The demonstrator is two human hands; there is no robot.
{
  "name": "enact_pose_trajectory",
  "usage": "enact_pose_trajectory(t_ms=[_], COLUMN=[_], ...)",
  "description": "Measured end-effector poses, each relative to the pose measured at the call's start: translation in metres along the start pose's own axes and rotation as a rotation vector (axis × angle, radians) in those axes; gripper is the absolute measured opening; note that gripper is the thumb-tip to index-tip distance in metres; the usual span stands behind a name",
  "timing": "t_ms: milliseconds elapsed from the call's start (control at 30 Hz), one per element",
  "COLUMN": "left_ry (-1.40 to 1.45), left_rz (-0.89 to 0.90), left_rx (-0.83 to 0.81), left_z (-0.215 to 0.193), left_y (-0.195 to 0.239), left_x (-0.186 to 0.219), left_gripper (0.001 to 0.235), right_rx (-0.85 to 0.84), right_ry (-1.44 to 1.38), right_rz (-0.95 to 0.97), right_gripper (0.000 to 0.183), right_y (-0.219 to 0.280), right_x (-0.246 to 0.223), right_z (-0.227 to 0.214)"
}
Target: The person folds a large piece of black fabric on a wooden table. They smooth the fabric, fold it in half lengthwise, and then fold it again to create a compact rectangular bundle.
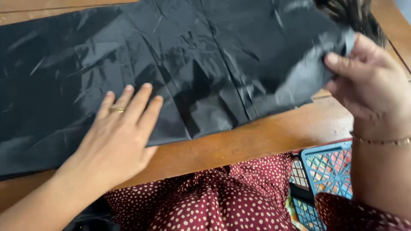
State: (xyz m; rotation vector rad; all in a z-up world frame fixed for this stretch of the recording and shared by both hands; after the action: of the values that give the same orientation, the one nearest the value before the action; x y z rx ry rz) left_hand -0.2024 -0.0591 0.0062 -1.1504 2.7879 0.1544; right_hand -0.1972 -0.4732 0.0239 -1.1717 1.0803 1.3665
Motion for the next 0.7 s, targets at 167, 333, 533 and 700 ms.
enact_pose_trajectory(t_ms=[167,333,533,700], left_ry=[-0.038,-0.123,-0.473,-0.452], left_rz=[-0.070,-0.236,-0.360,-0.353], left_rx=[0.118,0.133,0.357,0.425], left_z=[-0.006,0.015,0.028,0.047], left_y=[0.030,0.056,0.098,0.119], left_x=[-0.019,-0.044,-0.075,-0.091], left_gripper=[0.110,0.110,0.077,0.070], right_rx=[0.032,0.138,0.121,0.057], right_ry=[-0.270,-0.068,-0.009,-0.060], right_rz=[-0.135,0.100,0.124,0.161], right_gripper=[0.030,0.034,0.030,0.035], right_y=[-0.015,-0.022,-0.017,-0.027], right_x=[-0.002,0.058,0.076,0.087], right_z=[0.012,-0.010,-0.014,-0.027])
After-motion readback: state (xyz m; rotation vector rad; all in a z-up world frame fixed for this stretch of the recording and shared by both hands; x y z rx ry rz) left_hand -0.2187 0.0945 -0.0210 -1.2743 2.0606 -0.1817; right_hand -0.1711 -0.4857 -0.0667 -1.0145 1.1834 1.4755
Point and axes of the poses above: each hand's wrist, its own y-axis away from the middle knuckle, its own z-axis out of the palm, x = y × z, the point moved 5 cm from there along -y, towards the middle knuckle, and after that the axes turned 9 degrees about -x, right-handed, at the moved point
